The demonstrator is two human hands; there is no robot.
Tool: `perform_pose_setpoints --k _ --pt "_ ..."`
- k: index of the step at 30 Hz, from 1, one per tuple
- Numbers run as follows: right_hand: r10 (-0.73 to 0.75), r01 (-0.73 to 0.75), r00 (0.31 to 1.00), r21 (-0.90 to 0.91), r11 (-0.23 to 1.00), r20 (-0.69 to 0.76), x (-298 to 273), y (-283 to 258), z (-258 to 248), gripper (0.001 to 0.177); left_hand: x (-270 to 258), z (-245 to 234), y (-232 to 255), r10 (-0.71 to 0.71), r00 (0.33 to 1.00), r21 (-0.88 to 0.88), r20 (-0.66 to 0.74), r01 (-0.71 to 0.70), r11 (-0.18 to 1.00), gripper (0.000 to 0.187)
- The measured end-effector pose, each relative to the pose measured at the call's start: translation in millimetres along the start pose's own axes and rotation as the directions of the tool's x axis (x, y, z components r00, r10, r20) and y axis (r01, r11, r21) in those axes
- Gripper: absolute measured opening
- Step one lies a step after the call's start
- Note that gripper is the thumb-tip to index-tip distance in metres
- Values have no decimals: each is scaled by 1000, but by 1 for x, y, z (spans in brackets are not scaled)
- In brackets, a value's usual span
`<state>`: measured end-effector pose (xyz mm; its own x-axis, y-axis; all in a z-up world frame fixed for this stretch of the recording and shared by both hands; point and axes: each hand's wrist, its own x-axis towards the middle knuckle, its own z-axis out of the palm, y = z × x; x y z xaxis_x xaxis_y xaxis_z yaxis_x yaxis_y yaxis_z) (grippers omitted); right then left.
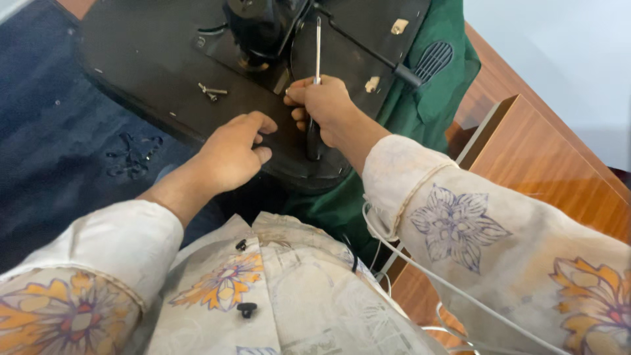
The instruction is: The person uses a screwdriver to remove screws from the underside of an overturned chair. They loosen and remove several screws from the base and central column, placing them on the chair seat. The chair remains upside down throughout the clip.
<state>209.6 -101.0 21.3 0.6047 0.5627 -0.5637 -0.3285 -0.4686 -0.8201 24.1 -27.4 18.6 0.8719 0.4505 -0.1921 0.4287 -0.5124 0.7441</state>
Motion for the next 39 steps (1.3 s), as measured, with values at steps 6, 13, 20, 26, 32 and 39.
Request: perform_pose_setpoints --k 6,13,20,26,32,39 --pt "-26 26 999 2 1000 -19 0 -1 3 11 -1 1 3 -56 998 4 25 56 998 44" --pt "-79 81 982 7 997 -174 -14 2 14 8 0 0 0 -24 1000 -8 16 24 1000 43" --pt "-92 90 993 -28 996 -73 -16 0 4 9 1 1 0 -49 999 -11 22 49 999 43" --pt "-109 108 994 -100 989 -1 -20 -5 -2 11 0 -2 7 -57 998 8 30 57 998 43" --pt "-225 202 973 -262 944 -60 -31 -1 5 15 -1 -3 10 -87 995 30 52 86 996 42" --pt "-283 248 954 -273 930 -99 -33 4 6 17 1 -3 9 -84 995 34 49 83 996 42"
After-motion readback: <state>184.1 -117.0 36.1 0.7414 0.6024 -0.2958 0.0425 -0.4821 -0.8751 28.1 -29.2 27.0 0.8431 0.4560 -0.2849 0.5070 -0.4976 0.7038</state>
